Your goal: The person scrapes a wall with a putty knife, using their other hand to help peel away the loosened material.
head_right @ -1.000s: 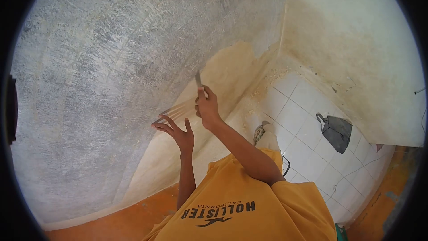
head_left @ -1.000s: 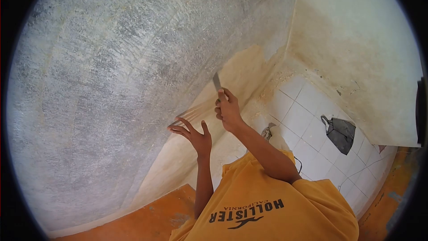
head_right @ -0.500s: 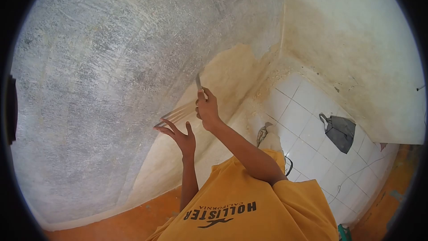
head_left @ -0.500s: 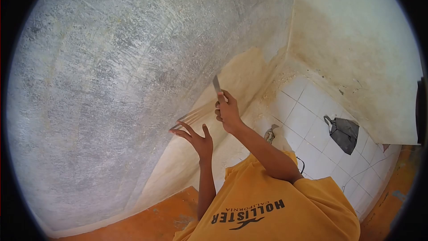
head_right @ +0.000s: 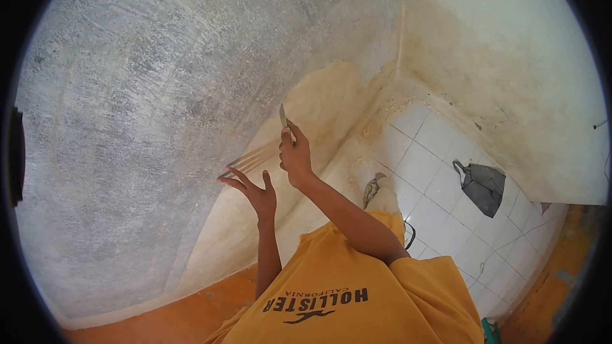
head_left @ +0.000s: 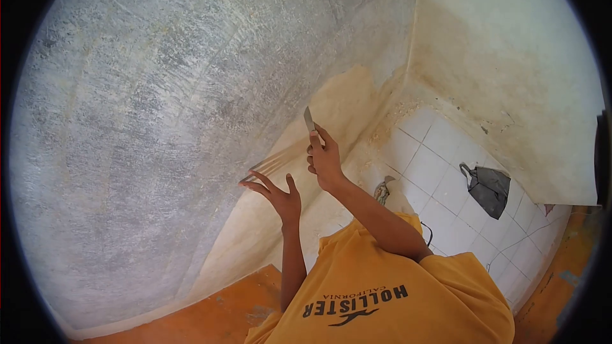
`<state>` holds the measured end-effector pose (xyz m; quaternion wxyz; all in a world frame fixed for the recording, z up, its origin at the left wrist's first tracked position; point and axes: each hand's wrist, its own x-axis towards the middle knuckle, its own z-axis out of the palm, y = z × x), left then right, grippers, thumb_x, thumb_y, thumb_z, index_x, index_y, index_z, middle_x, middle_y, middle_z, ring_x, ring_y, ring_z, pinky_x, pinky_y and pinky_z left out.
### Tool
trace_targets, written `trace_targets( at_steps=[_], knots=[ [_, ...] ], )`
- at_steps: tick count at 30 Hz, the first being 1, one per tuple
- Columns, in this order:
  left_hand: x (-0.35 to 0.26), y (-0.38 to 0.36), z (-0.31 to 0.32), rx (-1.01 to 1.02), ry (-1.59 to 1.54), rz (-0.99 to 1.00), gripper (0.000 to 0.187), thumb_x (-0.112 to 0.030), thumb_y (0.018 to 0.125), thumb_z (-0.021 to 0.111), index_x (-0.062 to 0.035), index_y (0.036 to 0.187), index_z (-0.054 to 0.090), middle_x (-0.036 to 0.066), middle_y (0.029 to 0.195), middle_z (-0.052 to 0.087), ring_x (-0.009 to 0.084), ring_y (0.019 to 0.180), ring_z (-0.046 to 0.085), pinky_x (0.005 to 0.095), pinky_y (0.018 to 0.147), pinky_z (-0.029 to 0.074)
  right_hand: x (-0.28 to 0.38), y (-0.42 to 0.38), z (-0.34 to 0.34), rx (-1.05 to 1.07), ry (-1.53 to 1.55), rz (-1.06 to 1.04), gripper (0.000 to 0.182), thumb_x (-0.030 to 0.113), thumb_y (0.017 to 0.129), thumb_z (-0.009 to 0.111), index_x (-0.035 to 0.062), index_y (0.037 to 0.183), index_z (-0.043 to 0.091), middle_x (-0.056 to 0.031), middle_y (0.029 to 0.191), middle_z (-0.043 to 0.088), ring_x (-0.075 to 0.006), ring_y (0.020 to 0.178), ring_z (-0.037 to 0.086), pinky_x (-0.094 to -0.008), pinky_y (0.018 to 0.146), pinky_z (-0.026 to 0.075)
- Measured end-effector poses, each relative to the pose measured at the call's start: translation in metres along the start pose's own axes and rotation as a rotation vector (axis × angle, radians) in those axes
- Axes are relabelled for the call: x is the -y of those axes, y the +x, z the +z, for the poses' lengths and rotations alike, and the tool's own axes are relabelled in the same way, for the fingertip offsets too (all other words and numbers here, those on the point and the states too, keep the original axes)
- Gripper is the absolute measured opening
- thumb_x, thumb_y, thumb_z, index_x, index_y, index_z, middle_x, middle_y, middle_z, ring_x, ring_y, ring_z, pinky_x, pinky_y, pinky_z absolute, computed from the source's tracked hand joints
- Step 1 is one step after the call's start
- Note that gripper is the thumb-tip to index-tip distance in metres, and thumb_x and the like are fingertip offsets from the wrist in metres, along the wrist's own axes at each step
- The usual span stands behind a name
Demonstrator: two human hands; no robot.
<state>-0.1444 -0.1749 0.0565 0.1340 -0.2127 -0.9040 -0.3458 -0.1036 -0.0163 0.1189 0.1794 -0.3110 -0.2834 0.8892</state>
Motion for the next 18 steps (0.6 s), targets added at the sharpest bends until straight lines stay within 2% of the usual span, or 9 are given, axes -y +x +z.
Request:
trace_targets(
  at_steps=[5,8,14,15,18],
  knots=[
    [0.003,-0.003,0.000,0.005,-0.025,-0.014,0.101,-0.018,0.095,0.070,-0.0061,0.165,-0.002,0.035,0.161,-0.027,0.0533,0.150,-0.023,0.0628,0.123,0.005,-0.007,0.017,-0.002,0.029,-0.017,-0.035,0.045,0.030,0.110,0.050,0.0147,0.152,0.047,0.0054,0.065,0.040,-0.0047,0.051,0.034,-0.0255,0.043,0.031],
    [0.006,-0.002,0.002,0.000,-0.030,0.002,0.100,-0.018,0.095,0.069,-0.0069,0.165,-0.002,0.035,0.162,-0.026,0.0536,0.150,-0.022,0.0626,0.123,0.005,-0.010,0.003,0.007,0.030,-0.070,-0.007,0.049,0.033,0.107,0.057,0.0173,0.153,0.046,0.0041,0.071,0.042,-0.0055,0.055,0.036,-0.0228,0.046,0.030],
    [0.009,-0.001,0.001,0.033,0.000,-0.013,0.102,-0.020,0.096,0.069,-0.0070,0.165,-0.005,0.035,0.162,-0.026,0.0539,0.150,-0.021,0.0629,0.123,0.003,-0.005,0.022,-0.001,0.040,0.032,-0.089,0.052,0.037,0.107,0.058,0.0169,0.153,0.045,0.0053,0.071,0.041,-0.0052,0.055,0.037,-0.0221,0.046,0.030],
    [0.012,0.000,0.001,0.047,-0.005,-0.019,0.102,-0.021,0.096,0.069,-0.0071,0.164,-0.006,0.035,0.161,-0.027,0.0534,0.150,-0.022,0.0626,0.124,0.002,-0.010,0.014,0.006,-0.039,-0.061,-0.041,0.052,0.037,0.107,0.058,0.0171,0.153,0.044,0.0055,0.071,0.042,-0.0045,0.055,0.037,-0.0219,0.046,0.029],
    [0.021,-0.002,0.004,0.071,0.010,-0.015,0.102,-0.024,0.097,0.068,-0.0065,0.164,-0.007,0.035,0.162,-0.027,0.0529,0.150,-0.023,0.0626,0.124,0.001,-0.015,-0.004,0.013,0.088,-0.031,-0.004,0.051,0.036,0.108,0.056,0.0169,0.153,0.044,0.0058,0.071,0.041,-0.0035,0.055,0.035,-0.0222,0.045,0.029]
  ],
)
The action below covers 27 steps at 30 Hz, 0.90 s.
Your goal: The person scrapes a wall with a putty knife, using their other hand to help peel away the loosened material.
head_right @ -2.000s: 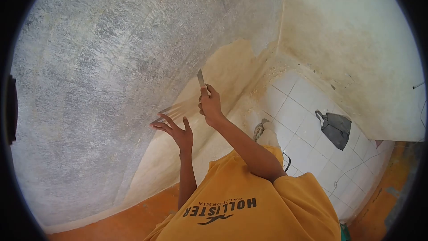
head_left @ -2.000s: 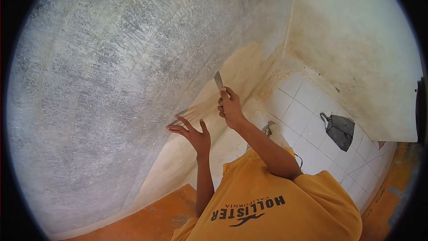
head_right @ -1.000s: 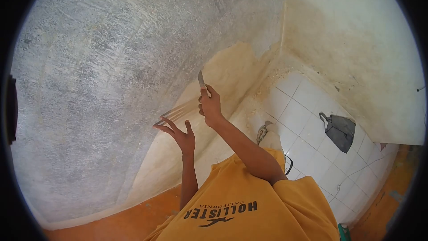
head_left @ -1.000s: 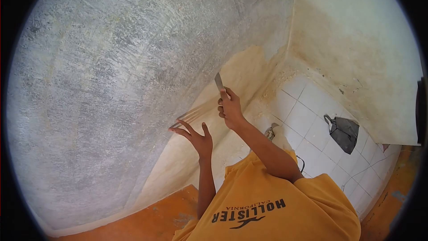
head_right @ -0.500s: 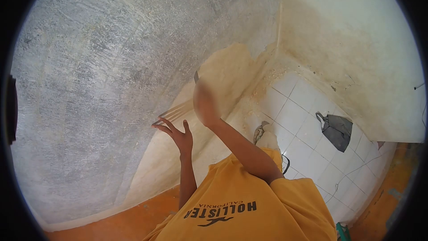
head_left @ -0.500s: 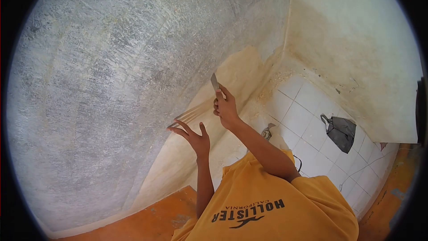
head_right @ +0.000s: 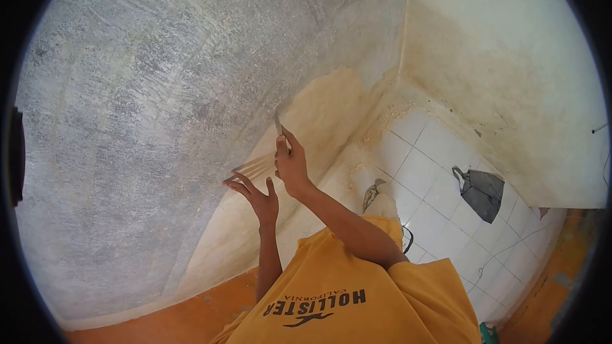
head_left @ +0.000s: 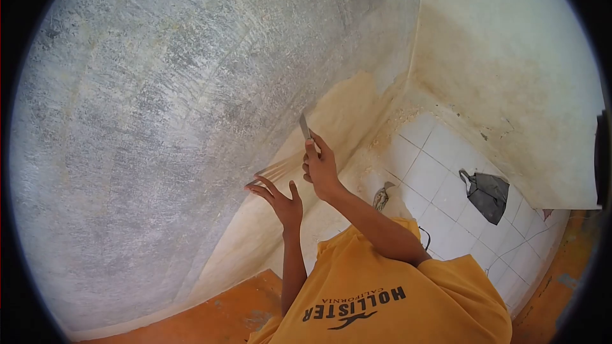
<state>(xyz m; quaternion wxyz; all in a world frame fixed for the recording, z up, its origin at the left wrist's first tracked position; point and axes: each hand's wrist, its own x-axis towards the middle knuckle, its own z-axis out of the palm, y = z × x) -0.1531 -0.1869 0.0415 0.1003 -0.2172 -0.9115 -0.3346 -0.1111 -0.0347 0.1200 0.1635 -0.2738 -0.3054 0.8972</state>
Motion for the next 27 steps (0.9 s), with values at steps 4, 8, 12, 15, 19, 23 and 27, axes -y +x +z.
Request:
trace_targets(
  at_steps=[4,8,12,15,19,23,27],
  knots=[
    [0.001,0.000,0.001,-0.006,0.057,0.062,0.102,-0.025,0.097,0.069,-0.0053,0.164,-0.006,0.035,0.161,-0.026,0.0534,0.150,-0.024,0.0634,0.123,0.000,0.004,0.028,-0.019,-0.084,0.050,-0.050,0.046,0.034,0.108,0.055,0.0161,0.150,0.047,0.0066,0.069,0.040,-0.0027,0.052,0.032,-0.0213,0.043,0.025],
    [0.001,0.001,0.004,0.000,0.081,0.040,0.100,-0.024,0.098,0.067,-0.0046,0.164,-0.005,0.037,0.161,-0.026,0.0564,0.149,-0.022,0.0646,0.123,0.002,-0.004,0.017,-0.016,-0.080,0.001,-0.001,0.043,0.032,0.108,0.055,0.0160,0.148,0.050,0.0069,0.069,0.040,-0.0027,0.052,0.033,-0.0216,0.042,0.023],
    [0.001,0.002,0.006,-0.011,0.087,0.052,0.098,-0.025,0.099,0.066,-0.0044,0.164,-0.005,0.037,0.160,-0.026,0.0572,0.149,-0.022,0.0652,0.122,0.001,-0.004,0.023,-0.024,-0.074,0.012,-0.022,0.045,0.034,0.107,0.057,0.0164,0.148,0.051,0.0070,0.068,0.040,-0.0026,0.052,0.033,-0.0213,0.042,0.024],
    [-0.006,-0.002,0.009,-0.013,0.062,0.027,0.097,-0.026,0.100,0.065,-0.0047,0.164,-0.005,0.037,0.160,-0.027,0.0571,0.149,-0.023,0.0652,0.122,0.001,-0.008,0.024,-0.017,-0.138,-0.048,-0.049,0.045,0.036,0.107,0.057,0.0172,0.148,0.051,0.0071,0.067,0.040,-0.0026,0.052,0.034,-0.0212,0.042,0.025],
    [-0.012,-0.001,0.007,-0.009,0.024,-0.017,0.096,-0.027,0.101,0.064,-0.0057,0.164,-0.005,0.036,0.161,-0.027,0.0571,0.149,-0.021,0.0652,0.122,0.001,-0.007,0.029,-0.019,-0.114,-0.074,-0.065,0.045,0.036,0.107,0.056,0.0180,0.148,0.051,0.0071,0.068,0.040,-0.0023,0.051,0.033,-0.0211,0.042,0.025],
    [-0.017,-0.003,0.012,-0.009,0.034,-0.021,0.095,-0.026,0.101,0.064,-0.0077,0.165,-0.004,0.035,0.161,-0.026,0.0570,0.150,-0.018,0.0655,0.122,0.002,-0.014,0.017,-0.012,-0.080,-0.069,-0.042,0.045,0.035,0.108,0.055,0.0180,0.149,0.050,0.0070,0.069,0.040,-0.0019,0.051,0.032,-0.0206,0.042,0.024],
    [-0.026,-0.001,0.009,-0.029,0.013,-0.040,0.096,-0.023,0.100,0.065,-0.0097,0.165,-0.004,0.034,0.162,-0.025,0.0578,0.150,-0.016,0.0659,0.122,0.004,-0.003,0.023,-0.016,-0.074,-0.010,0.011,0.044,0.035,0.108,0.054,0.0179,0.149,0.049,0.0069,0.069,0.040,-0.0017,0.051,0.032,-0.0203,0.042,0.023]
  ],
)
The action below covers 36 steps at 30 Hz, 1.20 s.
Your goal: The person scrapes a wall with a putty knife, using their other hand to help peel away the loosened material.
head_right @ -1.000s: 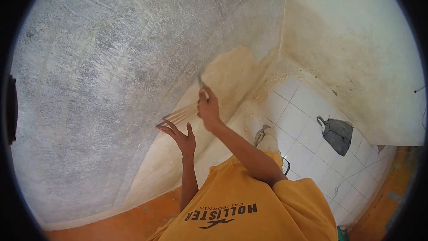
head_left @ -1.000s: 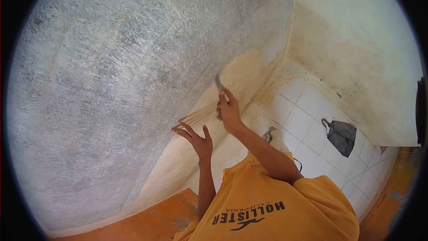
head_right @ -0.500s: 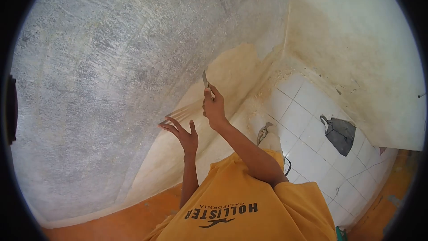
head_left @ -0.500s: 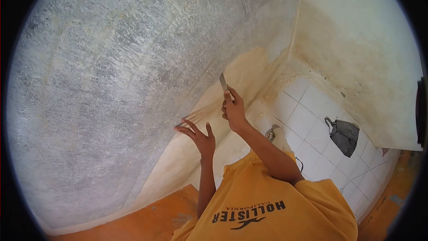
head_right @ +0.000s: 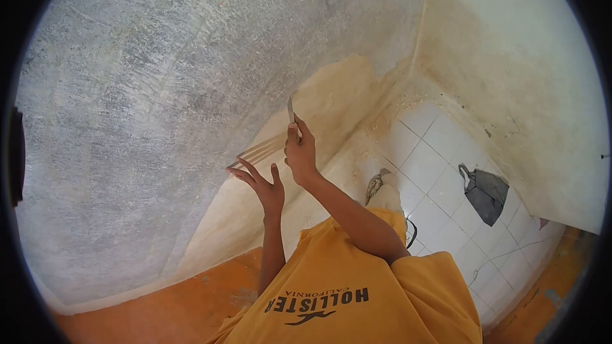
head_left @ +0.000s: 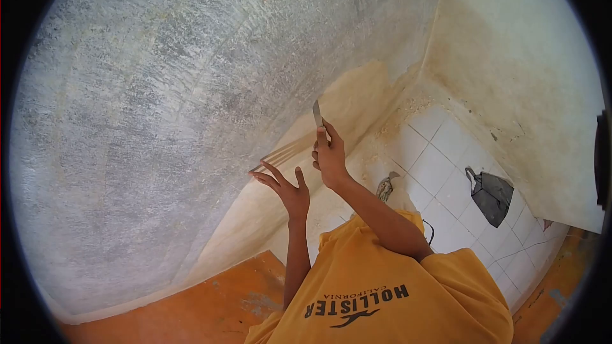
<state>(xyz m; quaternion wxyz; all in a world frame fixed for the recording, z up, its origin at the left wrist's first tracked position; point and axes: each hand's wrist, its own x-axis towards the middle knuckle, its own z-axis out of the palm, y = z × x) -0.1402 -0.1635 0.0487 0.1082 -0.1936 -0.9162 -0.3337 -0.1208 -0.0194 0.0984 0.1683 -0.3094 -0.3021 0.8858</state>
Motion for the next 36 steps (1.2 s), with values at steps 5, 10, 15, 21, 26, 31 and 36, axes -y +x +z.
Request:
trace_targets(
  at_steps=[5,10,15,21,26,31,36],
  knots=[
    [-0.007,-0.004,0.002,0.011,-0.035,-0.032,0.096,-0.022,0.100,0.065,-0.0100,0.165,-0.003,0.034,0.163,-0.025,0.0582,0.150,-0.016,0.0660,0.122,0.004,-0.001,-0.011,0.004,0.016,-0.055,-0.007,0.044,0.033,0.109,0.050,0.0133,0.149,0.049,0.0061,0.066,0.039,-0.0032,0.052,0.034,-0.0239,0.042,0.029],
    [-0.005,-0.006,-0.005,-0.037,-0.013,-0.002,0.095,-0.022,0.100,0.065,-0.0101,0.165,-0.003,0.035,0.163,-0.024,0.0583,0.150,-0.016,0.0659,0.122,0.004,-0.003,-0.010,0.005,0.004,-0.045,-0.002,0.043,0.031,0.109,0.049,0.0137,0.149,0.050,0.0060,0.067,0.040,-0.0036,0.051,0.034,-0.0238,0.041,0.029],
    [0.000,-0.011,-0.009,-0.026,-0.008,-0.030,0.097,-0.024,0.100,0.066,-0.0113,0.166,-0.003,0.034,0.163,-0.025,0.0546,0.152,-0.017,0.0625,0.123,0.004,-0.002,0.002,0.007,-0.036,-0.010,-0.033,0.044,0.031,0.109,0.049,0.0130,0.149,0.049,0.0057,0.067,0.040,-0.0043,0.050,0.033,-0.0245,0.041,0.028],
    [0.004,-0.016,-0.008,-0.017,-0.008,-0.042,0.097,-0.024,0.099,0.067,-0.0114,0.166,-0.003,0.034,0.163,-0.024,0.0544,0.152,-0.017,0.0623,0.123,0.004,-0.005,-0.008,0.010,-0.007,-0.088,-0.039,0.045,0.033,0.109,0.048,0.0129,0.150,0.049,0.0047,0.064,0.040,-0.0045,0.049,0.035,-0.0253,0.041,0.030],
    [0.001,-0.015,-0.010,-0.020,-0.027,-0.045,0.098,-0.023,0.099,0.067,-0.0118,0.166,-0.003,0.034,0.163,-0.025,0.0532,0.152,-0.018,0.0618,0.124,0.006,-0.011,-0.009,0.011,-0.027,-0.128,-0.074,0.044,0.035,0.108,0.054,0.0173,0.148,0.049,0.0069,0.069,0.040,-0.0025,0.052,0.034,-0.0223,0.042,0.025],
    [0.001,-0.011,-0.008,-0.030,-0.028,-0.012,0.098,-0.021,0.098,0.068,-0.0110,0.166,-0.002,0.034,0.163,-0.026,0.0528,0.152,-0.019,0.0613,0.124,0.007,0.000,0.007,0.001,-0.042,0.013,-0.040,0.044,0.035,0.108,0.053,0.0170,0.148,0.049,0.0064,0.069,0.041,-0.0027,0.051,0.033,-0.0225,0.042,0.026],
    [0.004,-0.013,0.001,-0.011,-0.075,0.007,0.096,-0.018,0.098,0.067,-0.0107,0.166,0.000,0.035,0.162,-0.025,0.0552,0.151,-0.018,0.0649,0.122,0.005,-0.006,-0.012,0.008,0.024,-0.059,0.000,0.044,0.035,0.108,0.054,0.0168,0.148,0.049,0.0066,0.069,0.040,-0.0027,0.051,0.033,-0.0218,0.042,0.024]
  ],
)
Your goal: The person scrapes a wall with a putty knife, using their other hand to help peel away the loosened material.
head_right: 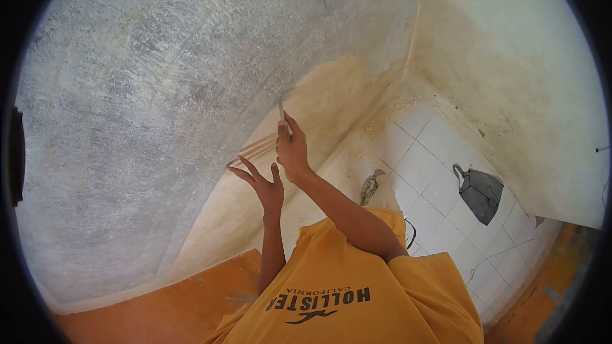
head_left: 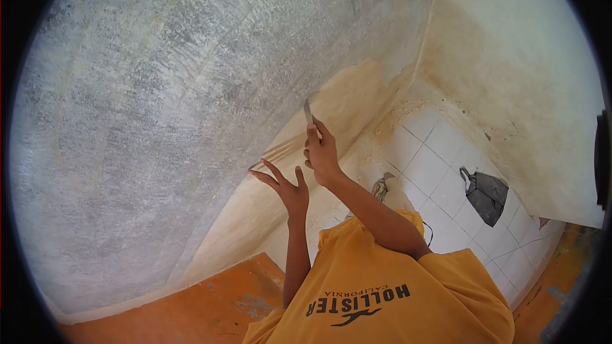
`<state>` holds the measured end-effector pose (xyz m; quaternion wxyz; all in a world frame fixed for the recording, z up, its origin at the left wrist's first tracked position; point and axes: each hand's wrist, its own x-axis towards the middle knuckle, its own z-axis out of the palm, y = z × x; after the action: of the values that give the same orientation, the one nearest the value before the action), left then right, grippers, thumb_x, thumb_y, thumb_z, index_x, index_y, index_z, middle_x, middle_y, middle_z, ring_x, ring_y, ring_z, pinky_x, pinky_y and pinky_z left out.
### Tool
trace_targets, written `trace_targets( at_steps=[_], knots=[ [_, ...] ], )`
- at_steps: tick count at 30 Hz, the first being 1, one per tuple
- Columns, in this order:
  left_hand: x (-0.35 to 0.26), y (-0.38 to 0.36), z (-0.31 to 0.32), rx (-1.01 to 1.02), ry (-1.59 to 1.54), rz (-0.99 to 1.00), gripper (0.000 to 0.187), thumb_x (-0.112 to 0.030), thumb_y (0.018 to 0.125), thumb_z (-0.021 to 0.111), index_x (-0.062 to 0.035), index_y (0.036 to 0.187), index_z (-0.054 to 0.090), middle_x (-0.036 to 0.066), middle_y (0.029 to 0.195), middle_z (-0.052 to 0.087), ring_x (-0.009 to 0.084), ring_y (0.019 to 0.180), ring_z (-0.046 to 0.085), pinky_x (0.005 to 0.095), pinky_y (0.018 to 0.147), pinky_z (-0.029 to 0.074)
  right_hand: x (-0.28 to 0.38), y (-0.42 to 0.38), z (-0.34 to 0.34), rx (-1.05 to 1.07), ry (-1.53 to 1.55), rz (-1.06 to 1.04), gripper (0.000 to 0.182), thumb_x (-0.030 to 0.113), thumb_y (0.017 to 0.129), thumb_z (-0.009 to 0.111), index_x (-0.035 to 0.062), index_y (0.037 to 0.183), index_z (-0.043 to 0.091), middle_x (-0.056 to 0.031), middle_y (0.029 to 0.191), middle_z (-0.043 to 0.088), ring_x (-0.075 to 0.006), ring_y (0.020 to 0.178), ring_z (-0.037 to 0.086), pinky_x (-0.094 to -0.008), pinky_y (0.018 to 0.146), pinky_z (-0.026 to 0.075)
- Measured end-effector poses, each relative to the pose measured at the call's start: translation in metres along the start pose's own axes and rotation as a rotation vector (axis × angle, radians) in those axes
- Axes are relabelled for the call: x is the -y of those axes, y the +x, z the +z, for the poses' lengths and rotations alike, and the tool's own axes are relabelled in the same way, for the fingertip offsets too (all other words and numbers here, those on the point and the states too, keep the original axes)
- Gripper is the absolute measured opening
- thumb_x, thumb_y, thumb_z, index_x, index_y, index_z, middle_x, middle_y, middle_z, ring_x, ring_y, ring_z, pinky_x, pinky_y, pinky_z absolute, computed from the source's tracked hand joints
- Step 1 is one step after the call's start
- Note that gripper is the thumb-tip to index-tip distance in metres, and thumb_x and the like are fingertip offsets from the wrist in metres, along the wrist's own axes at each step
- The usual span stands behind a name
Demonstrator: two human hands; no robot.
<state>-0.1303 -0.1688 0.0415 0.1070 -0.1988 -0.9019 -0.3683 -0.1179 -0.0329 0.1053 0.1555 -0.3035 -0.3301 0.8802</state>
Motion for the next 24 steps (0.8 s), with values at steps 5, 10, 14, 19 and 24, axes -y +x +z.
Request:
trace_targets(
  at_steps=[5,10,14,19,24],
  knots=[
    [0.004,-0.002,0.000,0.012,0.029,0.003,0.096,-0.019,0.097,0.067,-0.0100,0.166,0.000,0.035,0.162,-0.025,0.0546,0.151,-0.019,0.0647,0.122,0.005,-0.001,0.006,-0.006,-0.025,0.014,-0.009,0.045,0.037,0.108,0.055,0.0184,0.148,0.050,0.0067,0.068,0.040,-0.0026,0.050,0.032,-0.0216,0.042,0.023],
    [0.007,0.000,-0.002,0.025,0.030,0.024,0.096,-0.019,0.097,0.067,-0.0094,0.166,0.000,0.035,0.162,-0.025,0.0542,0.152,-0.019,0.0641,0.123,0.004,0.003,0.012,-0.010,-0.052,-0.013,-0.030,0.045,0.036,0.108,0.056,0.0183,0.148,0.050,0.0056,0.069,0.041,-0.0029,0.052,0.033,-0.0218,0.042,0.025],
    [0.008,-0.001,-0.001,0.042,0.031,0.009,0.097,-0.019,0.098,0.067,-0.0097,0.166,0.000,0.035,0.162,-0.025,0.0541,0.151,-0.019,0.0638,0.123,0.004,0.004,0.007,-0.005,-0.078,0.021,-0.002,0.045,0.036,0.107,0.056,0.0181,0.148,0.051,0.0059,0.069,0.041,-0.0031,0.051,0.033,-0.0219,0.042,0.024],
    [0.006,-0.001,-0.004,0.057,0.021,-0.002,0.097,-0.019,0.097,0.068,-0.0099,0.166,-0.001,0.034,0.162,-0.025,0.0542,0.151,-0.019,0.0636,0.123,0.004,0.007,0.014,-0.018,-0.018,0.050,-0.020,0.044,0.037,0.107,0.057,0.0180,0.146,0.052,0.0063,0.068,0.041,-0.0028,0.052,0.033,-0.0219,0.042,0.023],
    [0.008,0.001,-0.006,0.055,0.039,0.029,0.098,-0.018,0.097,0.069,-0.0093,0.165,0.000,0.034,0.163,-0.024,0.0547,0.152,-0.017,0.0635,0.123,0.005,0.006,0.004,-0.009,0.001,0.023,0.003,0.045,0.037,0.107,0.058,0.0184,0.147,0.051,0.0063,0.069,0.041,-0.0022,0.052,0.032,-0.0214,0.042,0.022]
  ],
)
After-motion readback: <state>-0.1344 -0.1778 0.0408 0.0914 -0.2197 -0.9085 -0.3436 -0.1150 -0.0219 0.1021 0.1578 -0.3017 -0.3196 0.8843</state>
